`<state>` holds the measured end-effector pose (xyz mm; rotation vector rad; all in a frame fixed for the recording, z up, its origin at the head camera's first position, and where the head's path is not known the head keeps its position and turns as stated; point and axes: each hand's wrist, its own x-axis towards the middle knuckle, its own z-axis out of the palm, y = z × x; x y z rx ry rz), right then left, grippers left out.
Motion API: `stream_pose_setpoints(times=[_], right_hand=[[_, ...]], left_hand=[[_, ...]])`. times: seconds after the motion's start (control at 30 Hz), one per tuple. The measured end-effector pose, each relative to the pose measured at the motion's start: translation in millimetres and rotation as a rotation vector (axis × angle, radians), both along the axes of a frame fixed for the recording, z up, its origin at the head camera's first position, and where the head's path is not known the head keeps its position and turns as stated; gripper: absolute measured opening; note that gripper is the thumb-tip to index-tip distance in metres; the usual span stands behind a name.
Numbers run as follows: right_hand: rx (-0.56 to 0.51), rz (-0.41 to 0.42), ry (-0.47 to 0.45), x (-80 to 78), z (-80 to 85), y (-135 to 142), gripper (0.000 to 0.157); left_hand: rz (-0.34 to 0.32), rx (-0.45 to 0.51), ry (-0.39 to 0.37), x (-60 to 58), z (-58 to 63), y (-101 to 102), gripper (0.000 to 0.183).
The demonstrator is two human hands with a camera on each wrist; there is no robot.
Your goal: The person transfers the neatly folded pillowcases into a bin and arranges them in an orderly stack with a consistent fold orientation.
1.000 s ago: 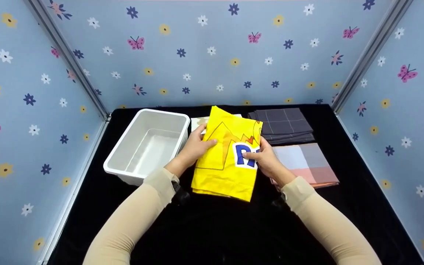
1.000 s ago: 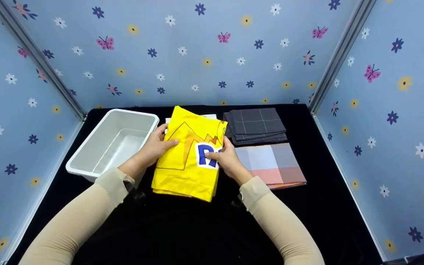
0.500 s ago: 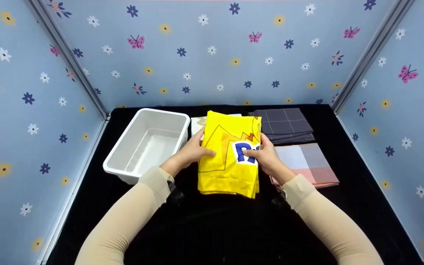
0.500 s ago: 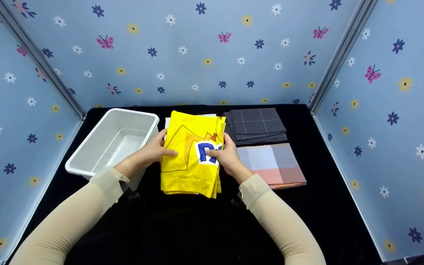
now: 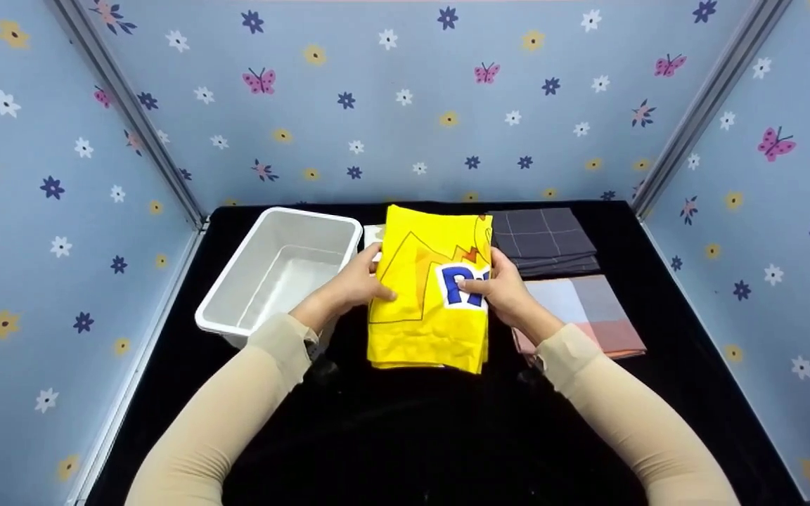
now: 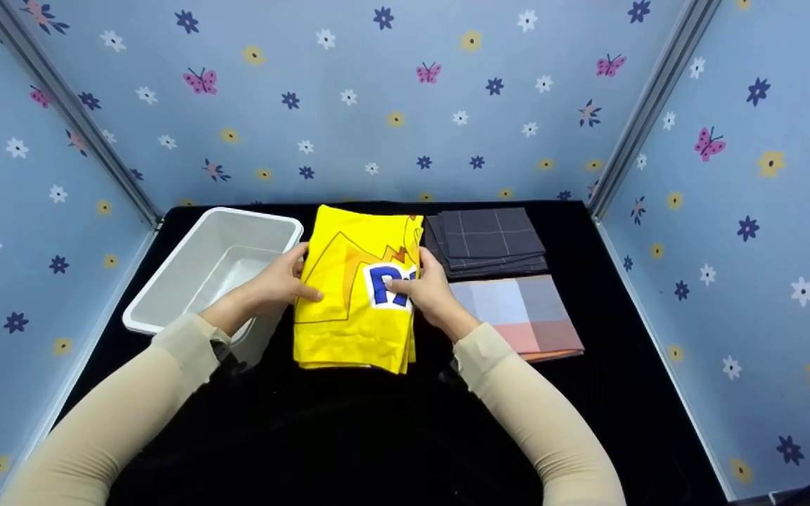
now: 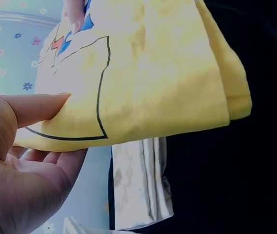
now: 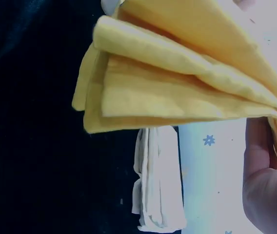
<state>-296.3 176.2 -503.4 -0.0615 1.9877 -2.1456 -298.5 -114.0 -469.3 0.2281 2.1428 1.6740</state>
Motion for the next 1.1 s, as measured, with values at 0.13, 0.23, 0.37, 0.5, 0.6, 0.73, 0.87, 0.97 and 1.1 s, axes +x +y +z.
stream_pose_setpoints(times=[0.13, 0.23, 0.37, 0.5, 0.6, 0.73, 0.87, 0.97, 1.1], right_hand=[[0.048, 0.031, 0.015, -2.3, 6.5, -3.9, 0.071], [0.083, 0.054, 0.020, -3.5, 13.0, -8.2, 0.071], [0.092, 0.089, -0.006, -4.6, 23.2, -13.5, 0.073], [0.047, 0.127, -0.059, -5.5, 33.2, -16.5, 0.076], [0.012, 0.143, -0.084, -6.0, 39.2, -19.0, 0.075], [-0.008, 0.120, -0.094, -6.8, 45.2, -24.3, 0.065], [-0.016, 0.070, -0.096, -7.7, 50.0, -31.2, 0.052], [-0.024, 0.051, -0.094, -8.3, 53.1, -36.0, 0.049], [-0.035, 0.056, -0.083, -8.7, 57.9, -42.1, 0.050]], left_hand=[[0.005, 0.005, -0.030, -1.3, 9.2, -8.5, 0.086], [0.005, -0.002, -0.033, -2.7, 15.5, -15.3, 0.081], [0.009, -0.012, -0.011, -5.4, 22.5, -23.1, 0.079], [0.024, -0.028, -0.008, -9.0, 28.8, -31.0, 0.077], [0.042, -0.056, -0.017, -10.5, 33.3, -38.4, 0.076], [0.056, -0.083, -0.013, -11.3, 41.0, -47.4, 0.074], [0.073, -0.088, 0.003, -12.7, 48.3, -54.8, 0.070], [0.091, -0.093, 0.010, -14.4, 52.2, -59.8, 0.066], [0.102, -0.095, 0.009, -15.0, 58.0, -65.0, 0.064]])
